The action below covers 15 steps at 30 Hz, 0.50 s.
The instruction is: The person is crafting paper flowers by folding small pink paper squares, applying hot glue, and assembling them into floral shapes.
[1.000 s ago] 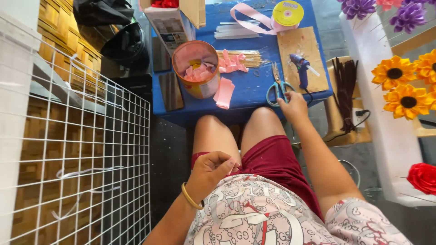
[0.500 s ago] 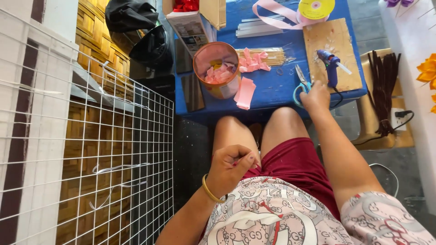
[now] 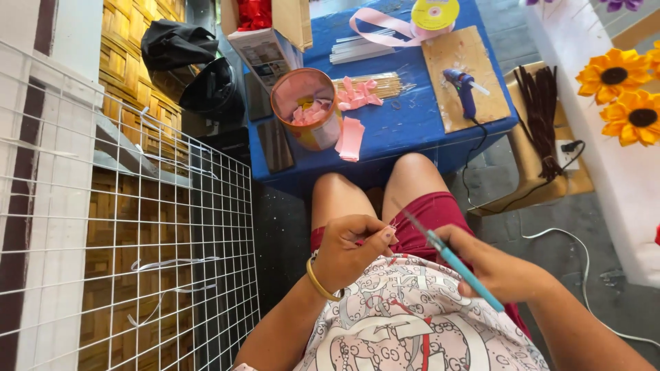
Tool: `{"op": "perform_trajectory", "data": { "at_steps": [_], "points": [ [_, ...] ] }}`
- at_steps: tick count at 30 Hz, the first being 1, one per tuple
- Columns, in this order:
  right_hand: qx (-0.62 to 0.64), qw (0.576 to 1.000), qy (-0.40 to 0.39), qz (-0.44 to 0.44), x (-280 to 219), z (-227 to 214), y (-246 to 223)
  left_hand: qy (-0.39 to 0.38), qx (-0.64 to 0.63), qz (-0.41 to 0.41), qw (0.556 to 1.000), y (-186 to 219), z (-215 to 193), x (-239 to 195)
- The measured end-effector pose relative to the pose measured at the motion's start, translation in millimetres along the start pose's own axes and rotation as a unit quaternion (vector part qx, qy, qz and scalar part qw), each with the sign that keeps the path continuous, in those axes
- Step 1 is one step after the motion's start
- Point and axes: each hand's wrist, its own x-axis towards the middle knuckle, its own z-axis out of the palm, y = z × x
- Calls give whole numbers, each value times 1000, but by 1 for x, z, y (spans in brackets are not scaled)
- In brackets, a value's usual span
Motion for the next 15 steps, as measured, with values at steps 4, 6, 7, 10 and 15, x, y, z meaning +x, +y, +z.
{"op": "perform_trajectory", "data": {
  "at_steps": [4, 6, 7, 10, 15],
  "points": [
    [-128, 989, -69, 21, -10, 21, -58, -55, 4, -6, 998, 7, 2, -10],
    [-156, 985, -70, 16, -12, 24, -60, -55, 5, -11, 998, 6, 4, -16],
    [-170, 982, -72, 26, -12, 24, -59, -55, -6, -16, 998, 5, 4, -19],
    [-192, 978, -73, 43, -10, 25, -65, -56, -13, -23, 998, 6, 3, -23],
    [-224, 972, -57, 38, -9, 28, -61, -58, 2, -34, 998, 7, 2, -24]
  ]
}}
